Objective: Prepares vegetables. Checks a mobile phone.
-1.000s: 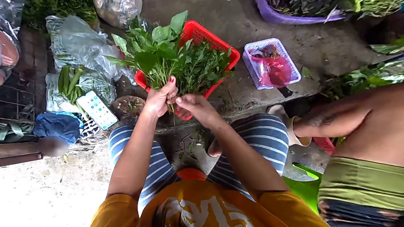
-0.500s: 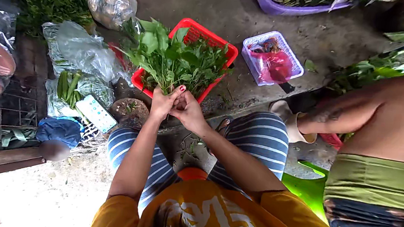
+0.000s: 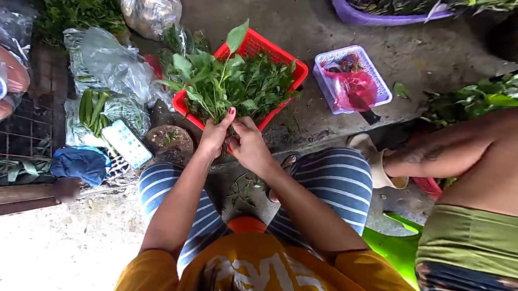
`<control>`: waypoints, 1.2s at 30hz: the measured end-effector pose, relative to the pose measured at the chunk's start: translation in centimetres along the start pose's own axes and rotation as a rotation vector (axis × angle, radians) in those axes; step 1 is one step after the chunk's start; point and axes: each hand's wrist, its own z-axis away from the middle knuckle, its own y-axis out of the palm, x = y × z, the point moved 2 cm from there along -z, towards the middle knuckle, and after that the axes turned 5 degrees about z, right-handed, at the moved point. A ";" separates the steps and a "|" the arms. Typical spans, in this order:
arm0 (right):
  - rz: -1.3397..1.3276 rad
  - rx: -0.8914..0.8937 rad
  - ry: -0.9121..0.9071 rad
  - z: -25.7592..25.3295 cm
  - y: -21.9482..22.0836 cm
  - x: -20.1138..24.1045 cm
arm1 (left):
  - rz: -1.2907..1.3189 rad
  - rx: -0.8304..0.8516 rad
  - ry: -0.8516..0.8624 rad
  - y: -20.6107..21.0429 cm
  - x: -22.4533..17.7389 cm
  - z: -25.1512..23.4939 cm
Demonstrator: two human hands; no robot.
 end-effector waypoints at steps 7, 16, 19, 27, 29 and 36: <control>-0.007 0.091 -0.051 0.3 -0.7 -0.2 | 0.015 -0.082 -0.032 -0.3 0.7 -1.5; -0.828 -0.113 0.340 -1.6 -0.7 -2.2 | -0.827 0.125 0.239 2.1 0.8 1.8; -0.991 -0.282 0.351 -2.4 -0.7 -2.8 | -0.999 0.162 0.104 3.5 1.1 2.4; -1.123 -0.384 0.464 -2.7 -1.4 -3.4 | -0.849 0.305 0.097 3.0 1.0 2.7; -1.118 -0.386 0.407 -2.8 -2.5 -3.6 | -0.678 0.386 0.098 2.7 1.3 2.5; -0.996 -0.451 0.253 -4.1 -10.8 -3.6 | -0.533 0.557 0.037 2.1 2.4 0.0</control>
